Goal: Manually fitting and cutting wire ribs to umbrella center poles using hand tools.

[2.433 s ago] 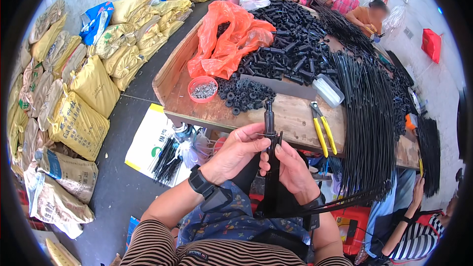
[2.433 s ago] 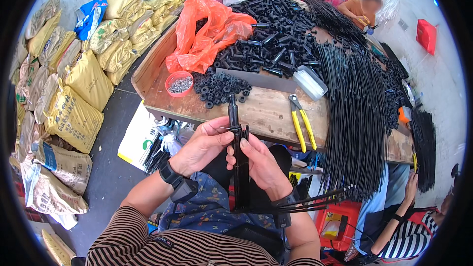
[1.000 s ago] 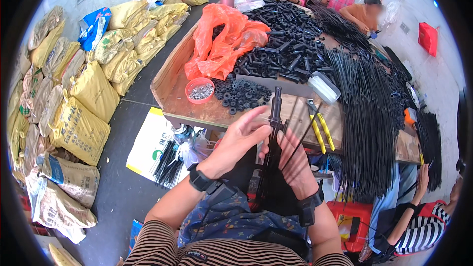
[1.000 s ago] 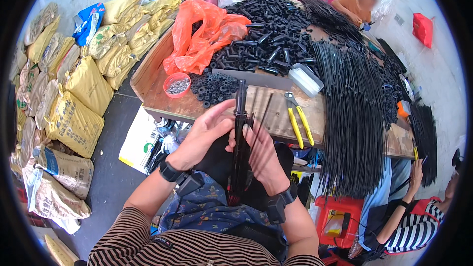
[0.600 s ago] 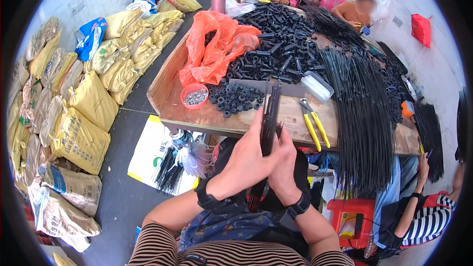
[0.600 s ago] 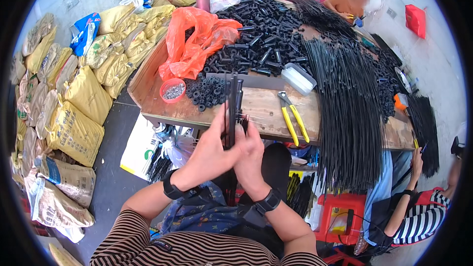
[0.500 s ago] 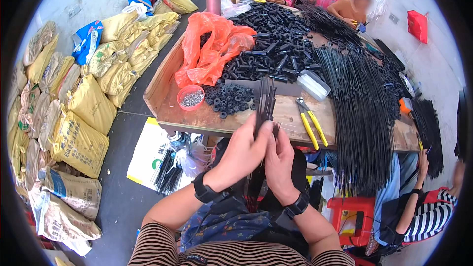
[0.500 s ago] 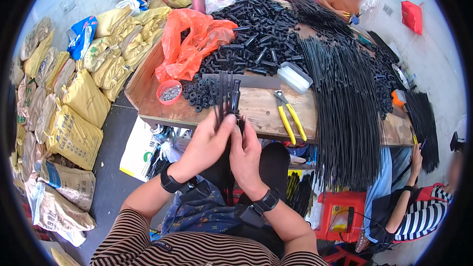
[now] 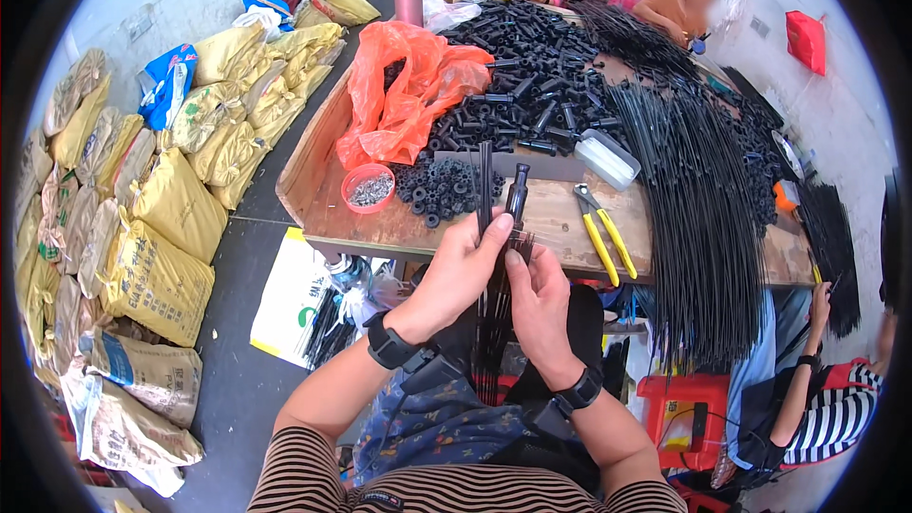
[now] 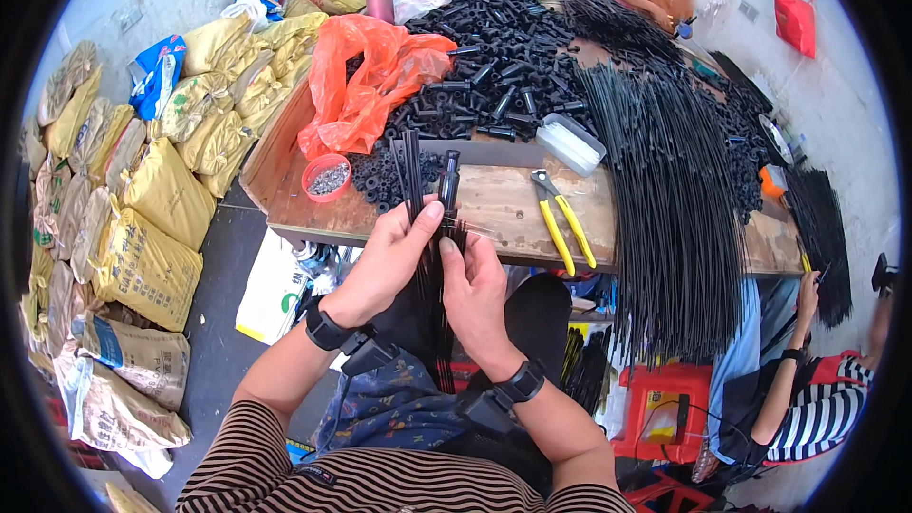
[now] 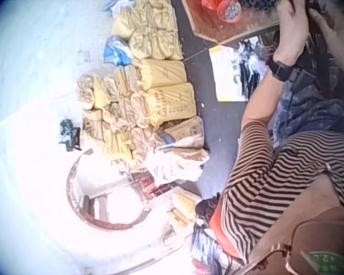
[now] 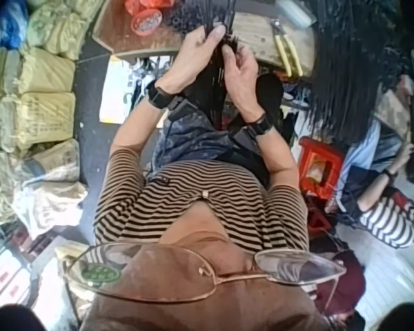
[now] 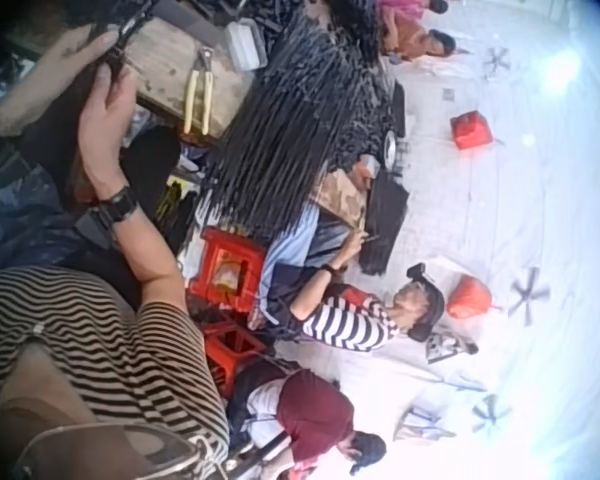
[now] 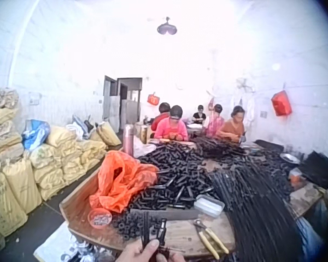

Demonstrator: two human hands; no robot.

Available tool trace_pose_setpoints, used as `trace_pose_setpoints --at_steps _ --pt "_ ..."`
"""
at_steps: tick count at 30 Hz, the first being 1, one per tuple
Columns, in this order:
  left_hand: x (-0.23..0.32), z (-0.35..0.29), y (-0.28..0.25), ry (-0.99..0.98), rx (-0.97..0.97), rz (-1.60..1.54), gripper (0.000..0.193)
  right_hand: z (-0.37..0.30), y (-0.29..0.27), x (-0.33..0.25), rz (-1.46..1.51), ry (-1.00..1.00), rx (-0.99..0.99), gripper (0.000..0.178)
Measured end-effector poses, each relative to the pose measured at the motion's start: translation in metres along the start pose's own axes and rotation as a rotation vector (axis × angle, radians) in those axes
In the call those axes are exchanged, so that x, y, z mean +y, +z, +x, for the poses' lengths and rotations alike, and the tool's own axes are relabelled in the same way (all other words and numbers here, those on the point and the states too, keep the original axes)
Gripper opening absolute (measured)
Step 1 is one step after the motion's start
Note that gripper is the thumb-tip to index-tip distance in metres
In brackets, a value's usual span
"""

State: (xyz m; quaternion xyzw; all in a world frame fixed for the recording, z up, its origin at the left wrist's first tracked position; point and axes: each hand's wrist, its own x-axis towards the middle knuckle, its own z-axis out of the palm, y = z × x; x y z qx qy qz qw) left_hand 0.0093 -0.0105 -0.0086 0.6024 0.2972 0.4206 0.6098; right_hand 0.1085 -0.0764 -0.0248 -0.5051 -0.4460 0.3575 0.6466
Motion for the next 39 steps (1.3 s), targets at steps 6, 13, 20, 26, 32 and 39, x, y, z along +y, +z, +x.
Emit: trace_pose_setpoints --at_steps 6,13,20,26,32,39 --pt "0.003 -0.002 -0.006 -0.085 -0.059 -0.222 0.026 0.009 -0.010 0.002 0.090 0.051 -0.122 0.023" --pt "0.000 0.002 -0.008 -0.016 -0.060 -0.147 0.024 0.011 -0.007 0.006 0.155 0.083 -0.154 0.025" --pt "0.002 0.006 -0.016 -0.107 -0.116 -0.284 0.026 0.022 -0.013 0.011 0.195 0.141 -0.231 0.027" --pt "-0.009 0.009 -0.009 -0.004 -0.010 -0.230 0.030 0.015 0.003 0.003 0.123 0.108 -0.159 0.026" --pt "0.006 0.008 -0.016 -0.067 -0.113 -0.361 0.030 0.016 0.001 0.004 0.033 -0.084 -0.035 0.022" --pt "0.002 0.008 -0.021 -0.060 -0.169 -0.382 0.031 0.021 -0.010 0.011 0.049 0.013 -0.174 0.020"
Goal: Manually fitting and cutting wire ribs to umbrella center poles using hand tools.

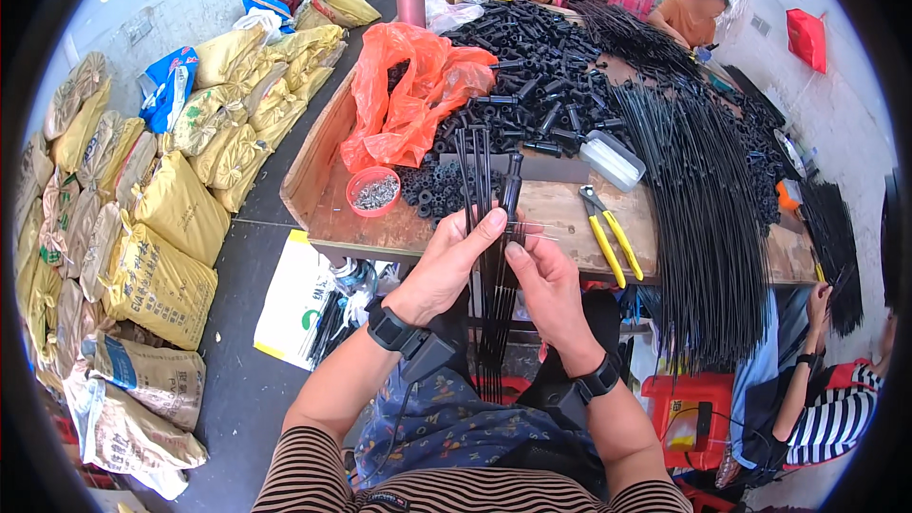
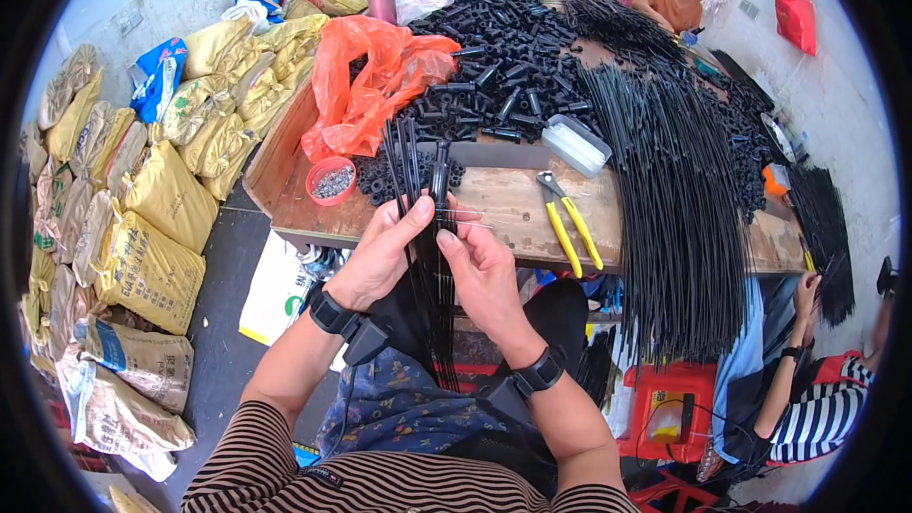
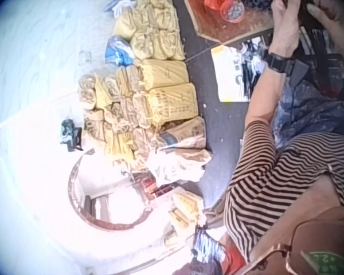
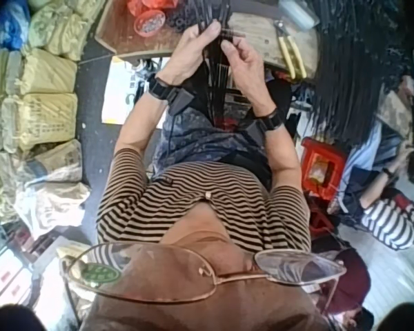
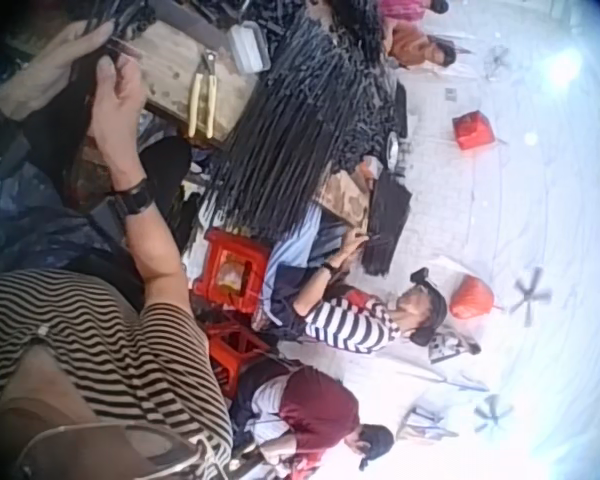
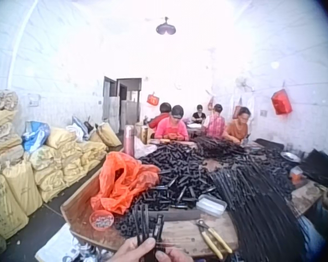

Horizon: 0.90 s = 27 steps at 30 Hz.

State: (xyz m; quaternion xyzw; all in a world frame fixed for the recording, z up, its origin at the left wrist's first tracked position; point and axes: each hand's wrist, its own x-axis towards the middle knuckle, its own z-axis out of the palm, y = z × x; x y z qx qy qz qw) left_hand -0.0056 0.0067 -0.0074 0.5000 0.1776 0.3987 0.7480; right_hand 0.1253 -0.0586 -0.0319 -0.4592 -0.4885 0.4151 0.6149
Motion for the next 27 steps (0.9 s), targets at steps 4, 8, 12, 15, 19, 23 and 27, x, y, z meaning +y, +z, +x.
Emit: trace_pose_setpoints --at_steps 4,8,12,15,19,23,27 --pt "-0.001 -0.001 -0.005 -0.009 -0.033 0.061 0.035 0.004 -0.002 -0.006 0.126 0.049 -0.069 0.019" --pt "-0.001 0.000 -0.010 -0.018 -0.077 0.105 0.038 0.004 -0.001 0.000 0.172 0.054 -0.085 0.018" --pt "0.002 0.000 0.002 -0.022 -0.016 0.062 0.032 0.001 0.011 -0.005 0.052 -0.002 0.059 0.017" --pt "0.001 -0.004 0.010 0.083 0.204 0.265 0.024 0.000 0.013 -0.008 -0.025 -0.039 0.107 0.017" --pt "-0.004 -0.003 0.008 0.112 0.230 0.044 0.017 0.002 0.015 -0.009 -0.025 -0.082 0.100 0.017" --pt "-0.006 -0.002 0.008 0.116 0.192 -0.007 0.019 -0.001 0.004 -0.008 0.022 0.038 0.077 0.016" --pt "-0.006 -0.003 0.003 0.106 0.182 -0.020 0.020 0.000 0.002 -0.009 -0.008 0.042 0.062 0.014"
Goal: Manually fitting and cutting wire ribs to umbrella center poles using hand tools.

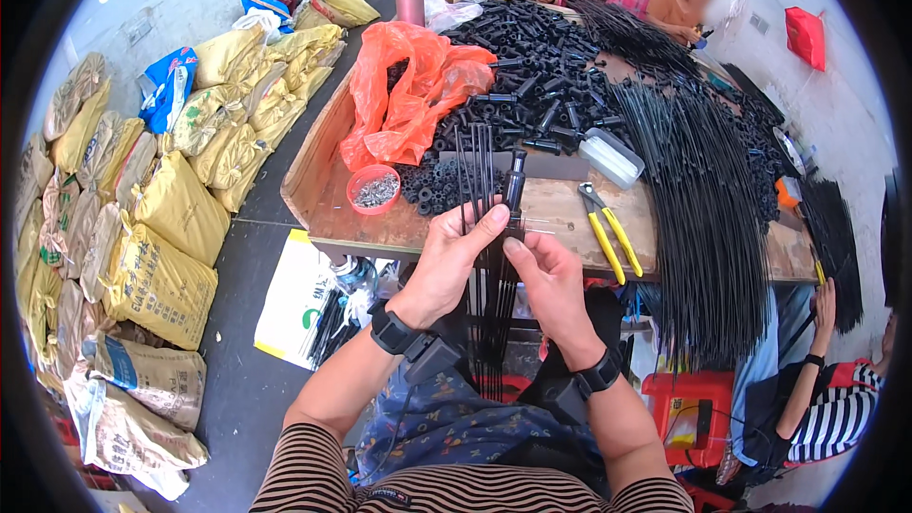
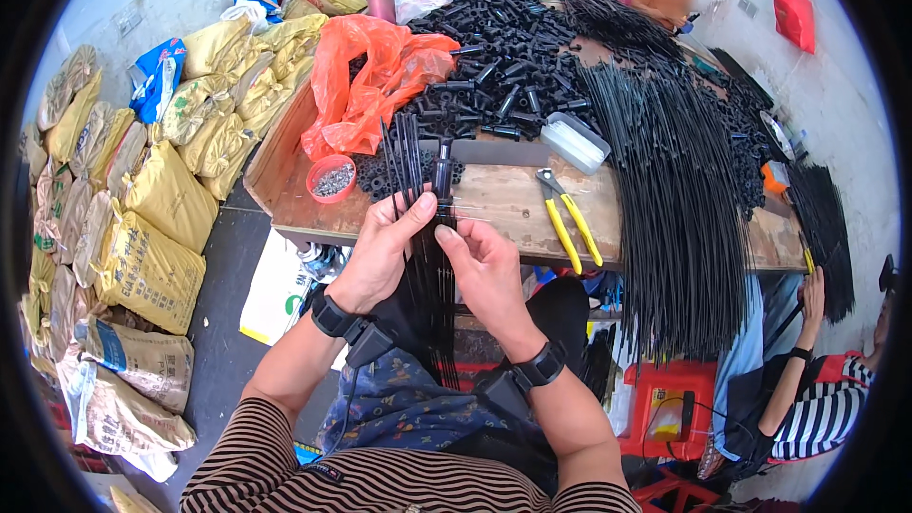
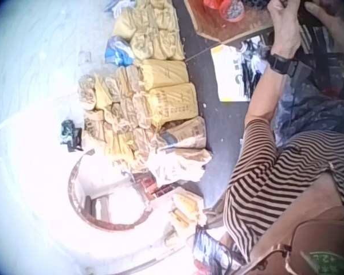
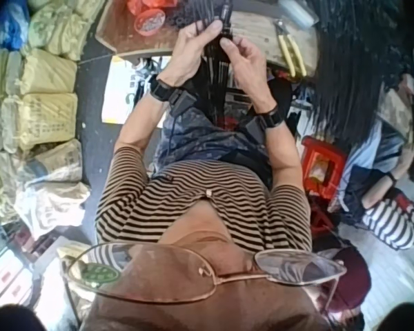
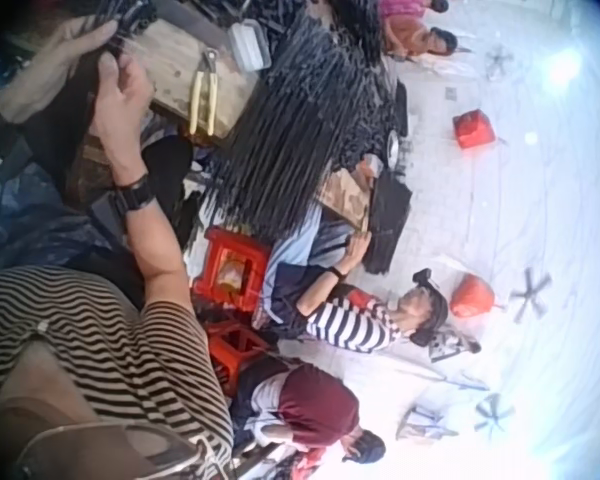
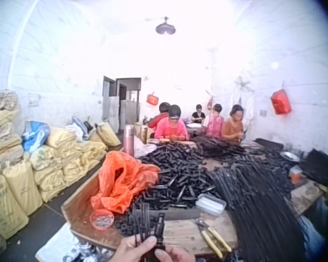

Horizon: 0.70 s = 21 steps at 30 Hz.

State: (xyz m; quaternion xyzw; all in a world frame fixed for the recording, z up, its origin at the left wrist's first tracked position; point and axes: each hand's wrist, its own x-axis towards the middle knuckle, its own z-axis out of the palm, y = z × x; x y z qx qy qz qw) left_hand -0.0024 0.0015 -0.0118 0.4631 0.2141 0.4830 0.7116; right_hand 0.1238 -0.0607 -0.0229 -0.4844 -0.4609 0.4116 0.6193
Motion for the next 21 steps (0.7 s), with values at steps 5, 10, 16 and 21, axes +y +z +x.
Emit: trace_pose_setpoints --at_steps 5,10,16,21 --pt "0.005 -0.001 0.002 -0.035 0.008 0.121 0.019 0.006 -0.006 0.007 0.039 0.043 -0.069 0.015" --pt "0.010 0.001 0.001 -0.001 -0.024 0.147 0.020 0.008 -0.006 0.006 0.124 0.109 -0.103 0.009" --pt "0.016 0.001 0.006 -0.105 -0.040 -0.027 0.019 0.008 -0.007 0.000 0.289 0.114 -0.104 0.021" --pt "0.019 0.005 0.011 -0.072 -0.147 0.036 0.026 0.013 -0.008 -0.009 0.272 0.089 -0.091 0.028"
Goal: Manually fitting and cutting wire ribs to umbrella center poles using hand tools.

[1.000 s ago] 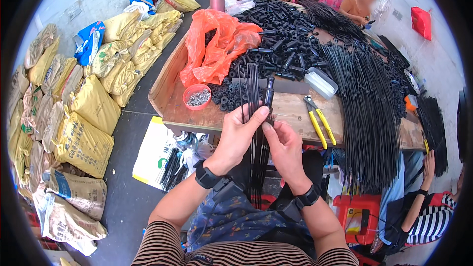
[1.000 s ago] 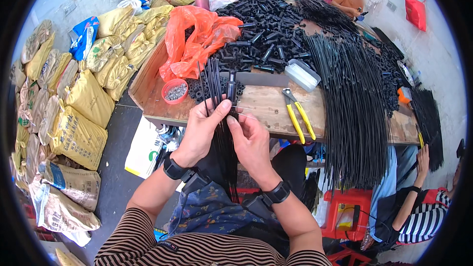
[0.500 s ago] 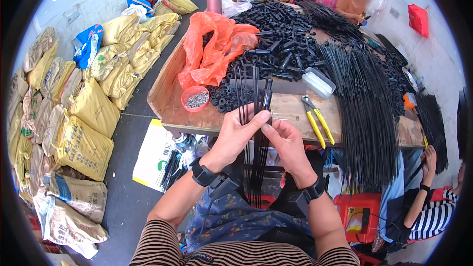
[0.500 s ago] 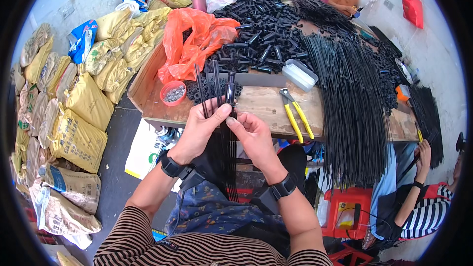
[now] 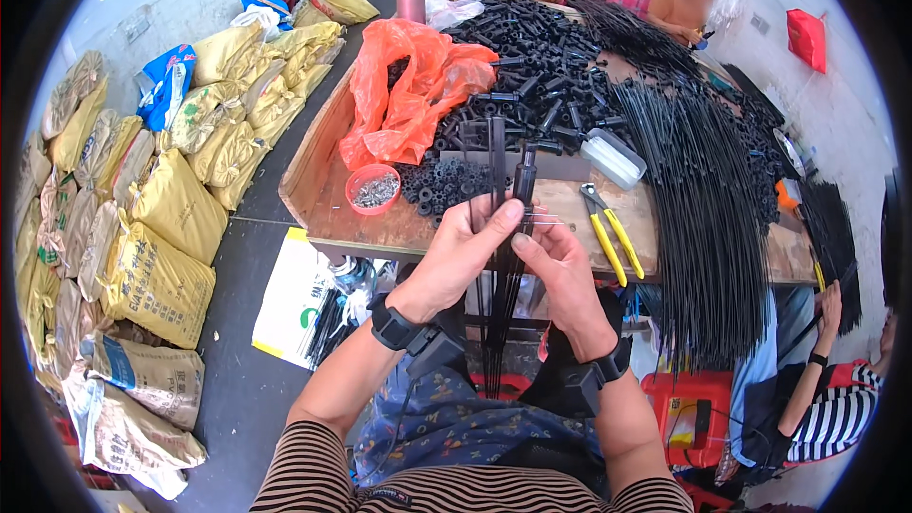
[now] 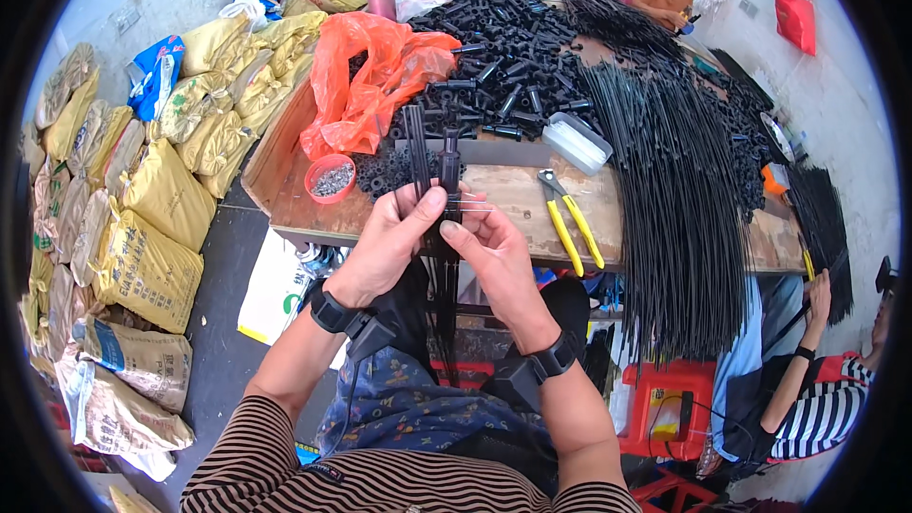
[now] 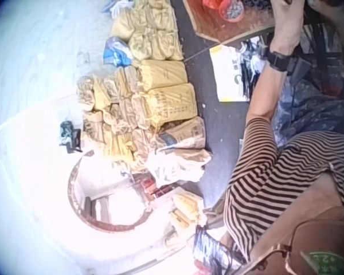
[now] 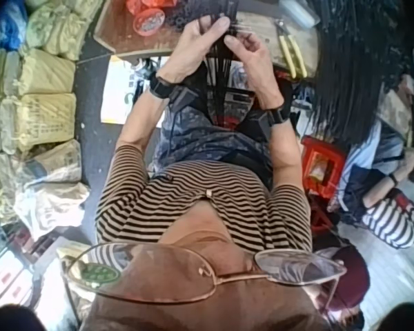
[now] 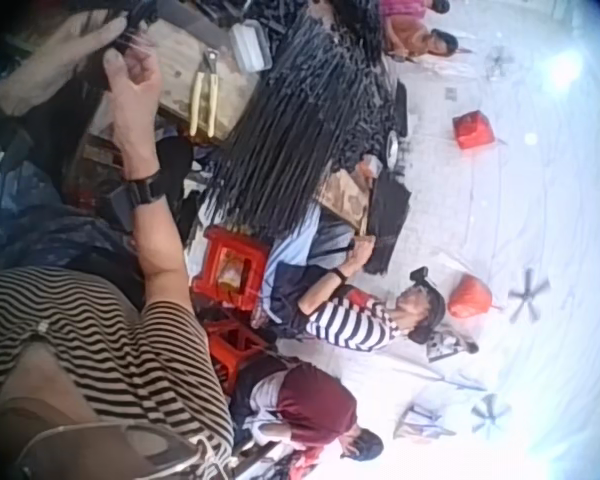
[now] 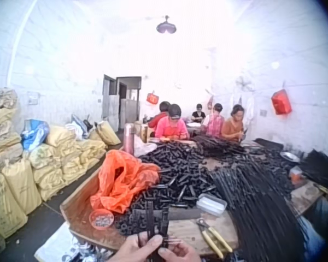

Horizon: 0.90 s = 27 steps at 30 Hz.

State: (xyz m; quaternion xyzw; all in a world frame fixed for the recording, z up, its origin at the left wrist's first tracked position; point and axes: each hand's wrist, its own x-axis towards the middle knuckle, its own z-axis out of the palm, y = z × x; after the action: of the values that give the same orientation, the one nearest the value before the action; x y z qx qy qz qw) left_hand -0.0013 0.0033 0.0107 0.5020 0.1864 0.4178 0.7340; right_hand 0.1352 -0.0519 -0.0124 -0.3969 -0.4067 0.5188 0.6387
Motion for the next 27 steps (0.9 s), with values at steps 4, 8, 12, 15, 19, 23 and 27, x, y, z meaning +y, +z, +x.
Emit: trace_pose_setpoints --at_steps 4,8,12,15,19,23,27 --pt "-0.008 0.003 0.002 0.080 0.035 -0.042 0.026 0.000 0.001 0.002 -0.074 0.004 0.005 0.026" --pt "-0.013 0.001 -0.008 -0.024 0.052 -0.088 0.025 -0.002 0.006 0.010 -0.035 0.030 0.014 0.015" --pt "-0.021 0.000 -0.015 0.015 0.080 -0.101 0.032 0.001 0.006 0.020 -0.020 -0.029 0.015 0.012" --pt "-0.022 -0.002 -0.011 0.007 0.117 -0.096 0.032 -0.002 0.006 0.022 0.002 -0.002 0.032 0.010" --pt "-0.023 -0.008 -0.012 0.014 0.132 -0.042 0.031 -0.002 0.004 0.026 0.011 0.053 0.033 0.010" --pt "-0.031 -0.007 -0.015 0.041 0.151 -0.007 0.034 -0.003 0.007 0.032 0.022 0.041 0.058 0.011" --pt "-0.028 -0.007 -0.013 0.017 0.174 -0.053 0.035 -0.004 0.015 0.033 0.061 0.012 0.092 0.013"
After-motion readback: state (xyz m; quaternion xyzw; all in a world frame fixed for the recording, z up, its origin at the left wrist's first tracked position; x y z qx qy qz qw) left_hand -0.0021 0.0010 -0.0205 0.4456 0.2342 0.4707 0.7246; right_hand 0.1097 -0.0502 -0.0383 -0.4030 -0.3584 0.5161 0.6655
